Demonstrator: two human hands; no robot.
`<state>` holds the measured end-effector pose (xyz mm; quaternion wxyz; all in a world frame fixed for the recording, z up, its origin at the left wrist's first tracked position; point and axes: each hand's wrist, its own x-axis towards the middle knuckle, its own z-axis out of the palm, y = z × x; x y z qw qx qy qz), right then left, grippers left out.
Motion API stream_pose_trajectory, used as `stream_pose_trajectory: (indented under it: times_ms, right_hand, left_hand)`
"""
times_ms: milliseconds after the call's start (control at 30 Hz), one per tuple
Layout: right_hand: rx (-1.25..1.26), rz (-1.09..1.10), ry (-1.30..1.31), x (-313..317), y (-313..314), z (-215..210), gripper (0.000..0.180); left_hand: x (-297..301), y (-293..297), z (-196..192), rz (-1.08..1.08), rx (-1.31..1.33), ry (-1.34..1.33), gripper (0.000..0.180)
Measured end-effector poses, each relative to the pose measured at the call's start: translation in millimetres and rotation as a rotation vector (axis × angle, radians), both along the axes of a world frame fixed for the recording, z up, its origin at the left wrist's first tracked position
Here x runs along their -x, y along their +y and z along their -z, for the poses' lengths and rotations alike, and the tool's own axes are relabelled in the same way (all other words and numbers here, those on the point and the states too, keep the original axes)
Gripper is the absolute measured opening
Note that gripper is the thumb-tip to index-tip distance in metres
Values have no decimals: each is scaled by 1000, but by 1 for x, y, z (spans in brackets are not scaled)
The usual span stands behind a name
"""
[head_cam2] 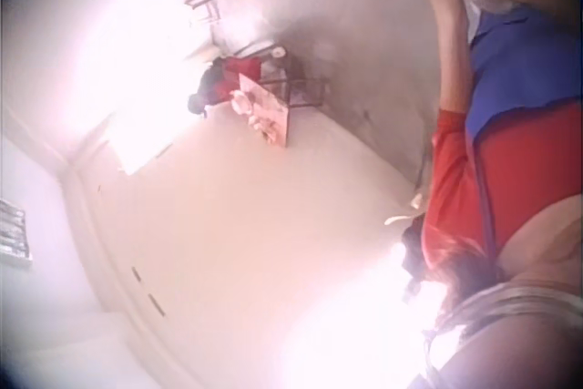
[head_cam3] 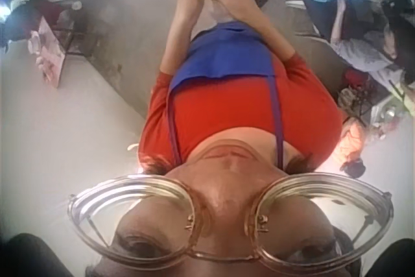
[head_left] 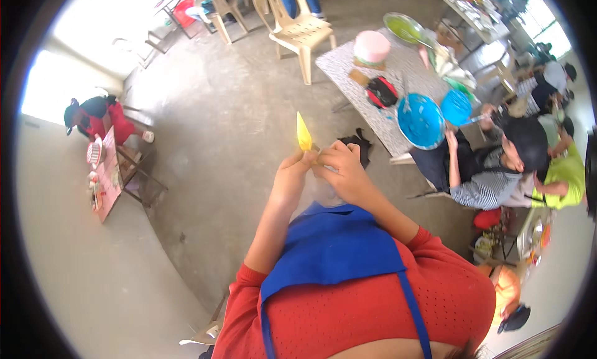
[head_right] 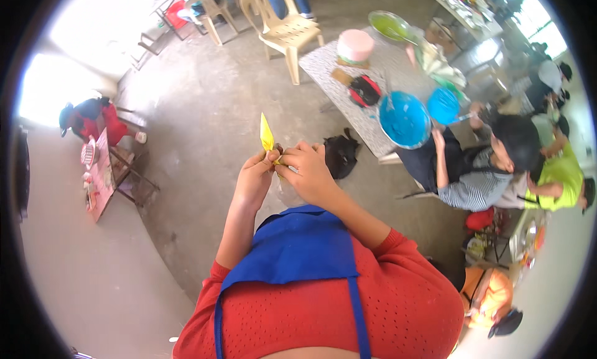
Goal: The person whisks a green mixture in a bowl, then fills a piping bag with the mixture using a spoon. They add yellow food coloring to the bag, tie it shut, and cut the tip with scissors to prepare it for use.
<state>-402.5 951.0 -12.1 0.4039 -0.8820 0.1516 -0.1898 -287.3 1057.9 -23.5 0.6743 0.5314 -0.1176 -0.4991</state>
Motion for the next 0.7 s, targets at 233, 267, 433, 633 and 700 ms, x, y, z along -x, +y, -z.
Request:
stream_pose_trajectory:
  times_ms: [233,267,433,633,700]
  right_hand:
    - [60,-104,-54,-151,-84,-2,15]
    - [75,-112,-48,-171,-99,-6,15]
    - [147,-117,-4,-260,-157,-17,13]
    - [138,23,44,-352,-233,-2,13]
    - [239,106,41,-383,-263,-2,16]
  left_hand:
    - [-148,-76,-17,-110,33,24,28]
    - [-169,-89,-20,-116,30,30,28]
    - [-260,-148,-22,-107,21,-37,28]
    - [-371,-236,-3,70,21,-40,24]
    - [-413,-271,2,144,24,-71,23]
